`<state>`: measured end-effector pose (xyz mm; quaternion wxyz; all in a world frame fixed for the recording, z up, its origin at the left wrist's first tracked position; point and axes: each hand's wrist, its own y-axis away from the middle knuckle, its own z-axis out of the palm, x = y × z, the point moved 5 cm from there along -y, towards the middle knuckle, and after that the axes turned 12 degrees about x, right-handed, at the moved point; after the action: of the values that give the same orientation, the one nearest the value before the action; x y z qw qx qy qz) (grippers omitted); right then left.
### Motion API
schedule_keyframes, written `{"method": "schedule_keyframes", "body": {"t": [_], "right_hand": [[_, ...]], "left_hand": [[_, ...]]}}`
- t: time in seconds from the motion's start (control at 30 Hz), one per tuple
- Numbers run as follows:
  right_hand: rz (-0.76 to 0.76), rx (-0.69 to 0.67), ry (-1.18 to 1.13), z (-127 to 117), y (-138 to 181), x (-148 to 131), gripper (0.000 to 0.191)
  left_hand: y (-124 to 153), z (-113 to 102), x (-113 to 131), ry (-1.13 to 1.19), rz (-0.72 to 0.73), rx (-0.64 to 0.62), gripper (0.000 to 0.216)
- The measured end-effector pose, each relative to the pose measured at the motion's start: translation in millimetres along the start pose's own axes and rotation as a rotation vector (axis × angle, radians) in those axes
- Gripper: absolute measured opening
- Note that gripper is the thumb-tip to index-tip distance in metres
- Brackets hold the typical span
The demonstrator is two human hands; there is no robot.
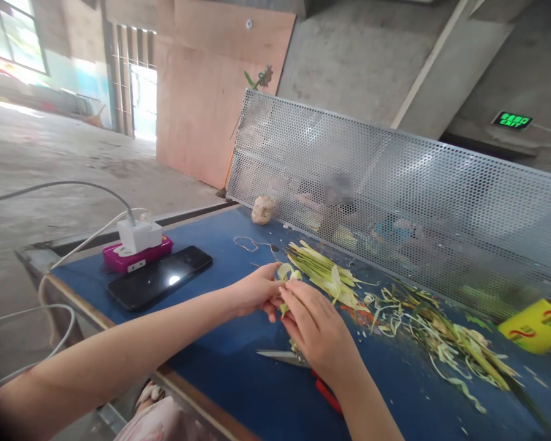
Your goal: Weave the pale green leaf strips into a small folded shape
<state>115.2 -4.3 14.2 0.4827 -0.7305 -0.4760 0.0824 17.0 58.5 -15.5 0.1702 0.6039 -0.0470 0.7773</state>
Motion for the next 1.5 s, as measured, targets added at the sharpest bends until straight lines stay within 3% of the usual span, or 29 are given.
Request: {"method": "schedule_keyframes", "body": {"t": [0.2, 0.4, 0.6, 0.87, 0.97, 1.1, 1.2, 1.27, 1.4, 1.5], "right_hand": [[0.015, 0.092, -0.019, -3.4, 2.2, -0.5, 0.036], [0.043, 0.193, -0.009, -13.2, 4.0, 7.7, 0.028], [0.069, 0.256, 0.12, -18.7, 4.2, 9.7, 0.026], [0.064, 0.215, -0.104, -20.6, 3.1, 1.1, 0.028], [0.191, 0.258, -0.221, -19.7, 5.5, 5.6, 0.027], [0.478, 0.377, -0.586, -15.9, 8.7, 19.0, 0.024], [0.569, 0.495, -0.73, -16.8, 10.1, 24.1, 0.022], [0.578, 0.467, -0.724, -14.7, 10.6, 25.2, 0.02], [0.594, 0.213, -0.677, -2.5, 11.2, 25.4, 0.015], [0.639, 0.111, -0.745, 1.2, 10.5, 25.4, 0.014]], "left_hand": [[-0.2, 0.9, 0.5, 0.026, 0.013, 0.012, 0.018], [-0.4, 0.3, 5.3, 0.214, -0.047, 0.01, 0.004], [2.2, -4.6, 11.1, 0.287, -0.148, 0.065, 0.007], [-6.3, -19.1, 18.8, 0.375, -0.103, 0.211, 0.01], [-11.4, -26.2, 20.9, 0.402, -0.058, 0.269, 0.008], [-19.3, -36.2, 21.7, 0.441, 0.01, 0.353, 0.009], [-21.1, -39.3, 23.3, 0.463, 0.069, 0.397, 0.012], [-19.6, -37.3, 24.3, 0.462, 0.093, 0.395, 0.012], [-14.4, -28.5, 25.4, 0.44, 0.108, 0.336, 0.011], [-11.1, -23.8, 26.6, 0.421, 0.108, 0.287, 0.012]]}}
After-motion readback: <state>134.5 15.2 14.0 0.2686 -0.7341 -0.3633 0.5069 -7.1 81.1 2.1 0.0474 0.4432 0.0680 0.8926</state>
